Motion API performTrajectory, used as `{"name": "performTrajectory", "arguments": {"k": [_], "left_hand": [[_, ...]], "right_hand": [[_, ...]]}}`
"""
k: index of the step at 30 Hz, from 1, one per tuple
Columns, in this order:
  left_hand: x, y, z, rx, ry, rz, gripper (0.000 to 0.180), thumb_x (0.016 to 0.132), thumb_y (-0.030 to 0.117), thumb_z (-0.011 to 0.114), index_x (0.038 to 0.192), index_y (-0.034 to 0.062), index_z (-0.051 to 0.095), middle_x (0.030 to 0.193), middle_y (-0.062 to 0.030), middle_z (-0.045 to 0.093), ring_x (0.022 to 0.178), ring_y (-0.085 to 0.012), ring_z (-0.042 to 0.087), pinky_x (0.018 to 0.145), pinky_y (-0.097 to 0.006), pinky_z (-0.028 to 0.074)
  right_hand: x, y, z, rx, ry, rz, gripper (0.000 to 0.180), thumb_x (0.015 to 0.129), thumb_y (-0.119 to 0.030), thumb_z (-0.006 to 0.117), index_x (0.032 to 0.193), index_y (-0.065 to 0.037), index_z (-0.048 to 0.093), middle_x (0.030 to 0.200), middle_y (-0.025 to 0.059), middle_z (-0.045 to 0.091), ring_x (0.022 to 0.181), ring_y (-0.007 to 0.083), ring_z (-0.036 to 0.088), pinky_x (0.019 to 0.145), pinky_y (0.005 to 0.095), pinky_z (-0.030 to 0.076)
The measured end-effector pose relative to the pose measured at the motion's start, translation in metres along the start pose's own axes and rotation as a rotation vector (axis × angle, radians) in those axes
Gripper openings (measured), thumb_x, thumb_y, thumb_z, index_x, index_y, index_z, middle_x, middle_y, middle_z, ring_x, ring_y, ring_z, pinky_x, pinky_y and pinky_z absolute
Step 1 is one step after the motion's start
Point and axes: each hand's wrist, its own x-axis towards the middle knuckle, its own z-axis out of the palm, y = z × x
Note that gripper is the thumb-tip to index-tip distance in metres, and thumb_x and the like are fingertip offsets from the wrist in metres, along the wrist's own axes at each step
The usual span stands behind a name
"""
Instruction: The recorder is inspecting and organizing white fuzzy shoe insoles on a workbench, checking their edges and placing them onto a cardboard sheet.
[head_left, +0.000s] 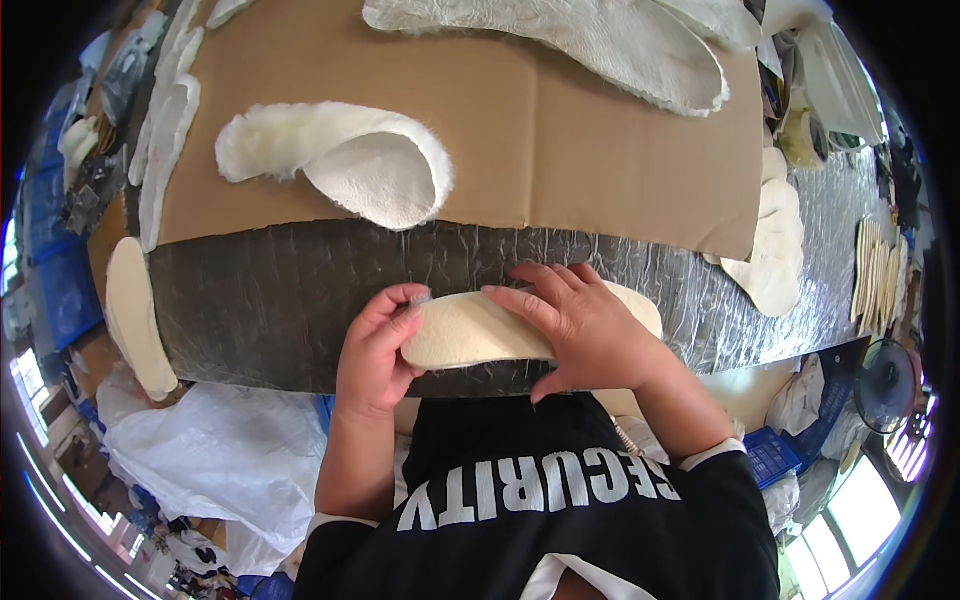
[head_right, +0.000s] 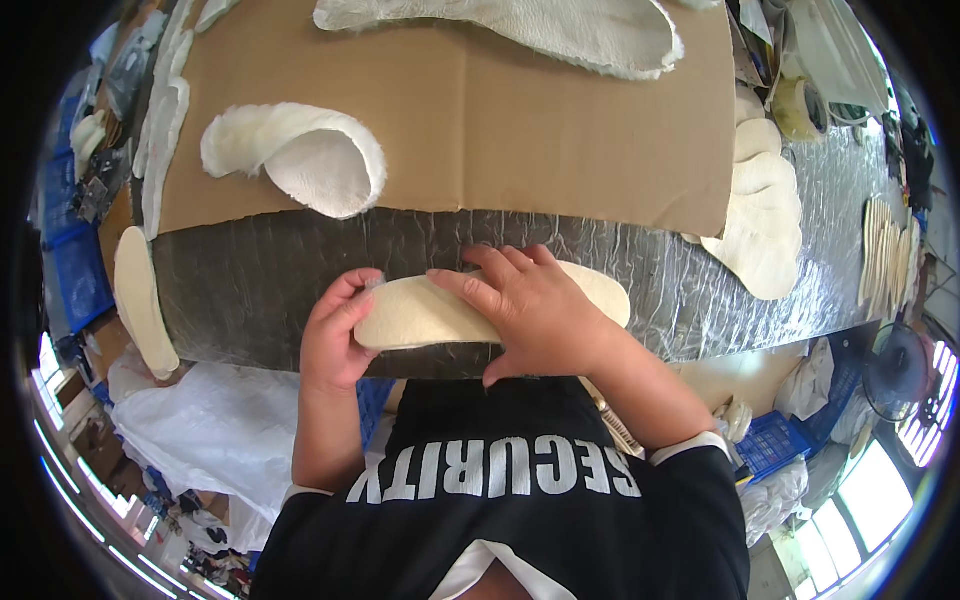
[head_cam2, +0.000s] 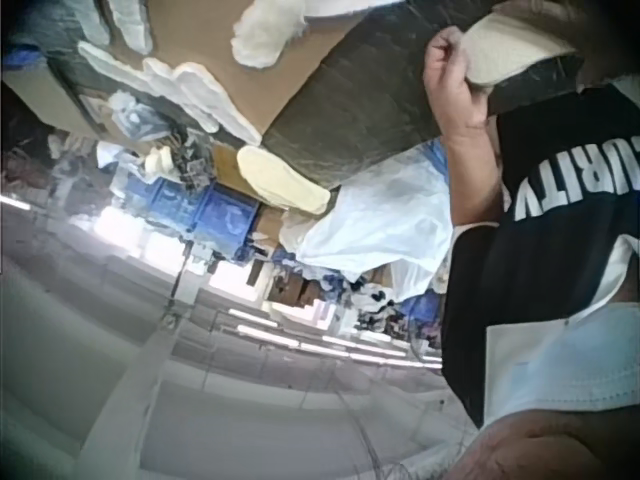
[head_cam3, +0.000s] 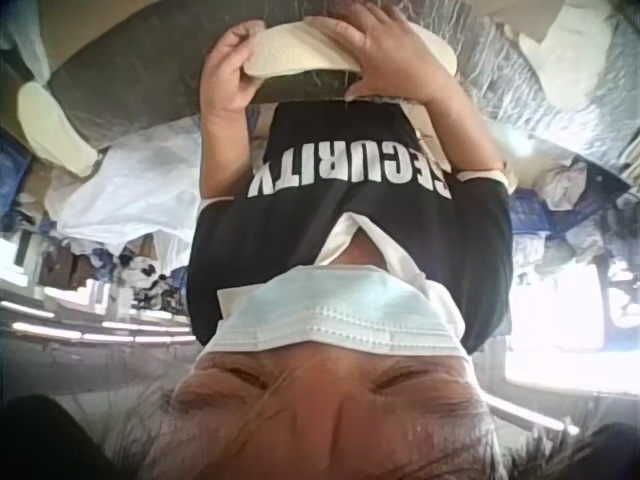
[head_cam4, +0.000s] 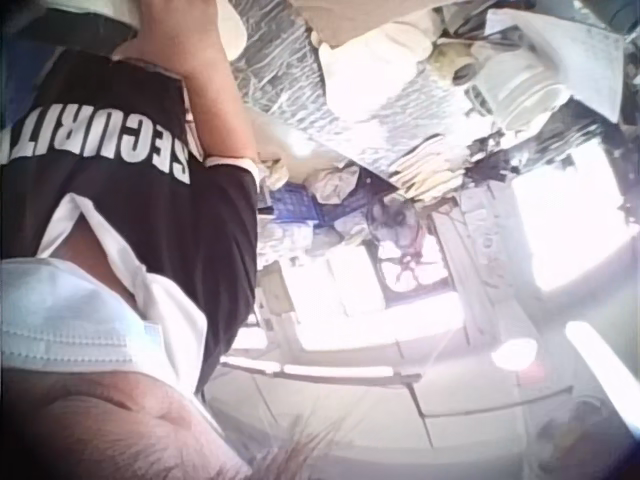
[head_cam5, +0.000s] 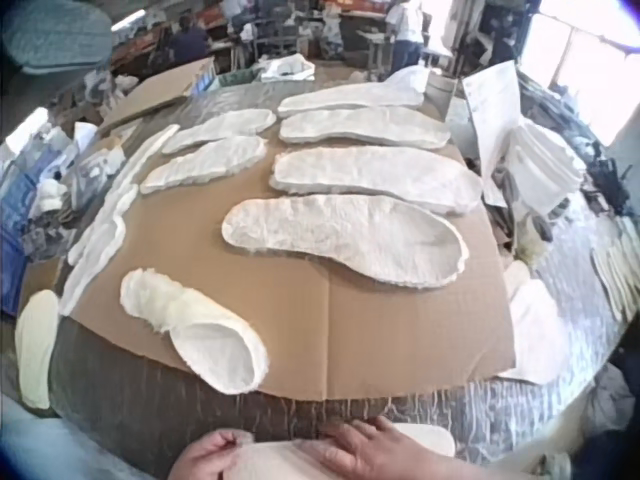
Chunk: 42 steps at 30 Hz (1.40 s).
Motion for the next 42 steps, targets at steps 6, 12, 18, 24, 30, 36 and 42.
{"name": "performTrajectory", "arguments": {"k": [6,12,18,24,30,36,42], "left_hand": [[-0.012,0.011,-0.002,-0.106,0.009,-0.096,0.043,0.099,0.037,0.059,0.125,0.0029,0.057,0.102,-0.0068,0.064,0.076,-0.0126,0.062,0.055,-0.023,0.049],[-0.034,0.034,0.027,1.195,-0.046,1.083,0.085,0.070,0.064,0.074,0.125,0.0013,0.059,0.125,-0.0137,0.057,0.118,-0.0291,0.052,0.101,-0.043,0.041],[-0.034,0.049,0.043,1.395,-0.405,0.967,0.041,0.068,0.039,0.082,0.093,0.0075,0.072,0.090,-0.0047,0.068,0.107,-0.0291,0.062,0.109,-0.054,0.028],[-0.033,0.043,0.041,1.337,-0.463,0.870,0.027,0.071,0.029,0.081,0.083,0.0077,0.070,0.083,-0.0047,0.066,0.098,-0.0277,0.063,0.106,-0.052,0.031],[-0.028,0.038,0.031,1.354,-0.423,0.786,0.020,0.073,0.023,0.079,0.082,0.0084,0.069,0.085,-0.0031,0.067,0.099,-0.0246,0.063,0.106,-0.053,0.030],[-0.035,0.032,0.051,1.465,-0.515,0.827,0.019,0.076,0.023,0.076,0.084,0.0074,0.070,0.085,-0.0034,0.067,0.096,-0.0239,0.063,0.108,-0.054,0.030],[-0.027,0.020,0.056,1.486,-0.654,0.717,0.010,0.078,0.018,0.073,0.080,0.0088,0.069,0.080,-0.0016,0.062,0.087,-0.0205,0.061,0.105,-0.056,0.032]], "right_hand": [[0.000,0.004,0.002,0.391,-0.356,0.106,0.092,0.074,-0.020,0.078,0.152,-0.016,0.029,0.124,0.0167,0.057,0.117,0.0359,0.055,0.101,0.0463,0.041],[-0.009,0.009,0.014,1.101,-0.616,0.210,0.091,0.080,-0.020,0.076,0.155,-0.013,0.024,0.123,0.0131,0.058,0.114,0.0236,0.055,0.100,0.0345,0.041],[-0.009,-0.002,0.023,1.145,-0.728,0.235,0.090,0.081,-0.021,0.075,0.155,-0.012,0.024,0.126,0.0147,0.056,0.115,0.0230,0.054,0.100,0.0341,0.041],[-0.014,-0.004,0.028,1.155,-0.745,0.237,0.091,0.081,-0.022,0.076,0.155,-0.011,0.024,0.127,0.0146,0.056,0.116,0.0236,0.053,0.101,0.0345,0.040],[-0.016,0.005,0.018,1.122,-0.819,0.032,0.093,0.078,-0.012,0.073,0.155,-0.005,0.022,0.139,0.0152,0.049,0.128,0.0215,0.044,0.109,0.0327,0.033],[-0.021,0.017,0.035,1.297,-0.950,0.207,0.088,0.064,0.000,0.052,0.150,-0.001,0.035,0.135,0.0145,0.052,0.123,0.0191,0.047,0.106,0.0322,0.037],[-0.016,0.022,0.029,1.191,-0.969,0.188,0.080,0.066,0.000,0.052,0.145,0.001,0.043,0.127,0.0143,0.059,0.113,0.0174,0.054,0.098,0.0312,0.044]]}}
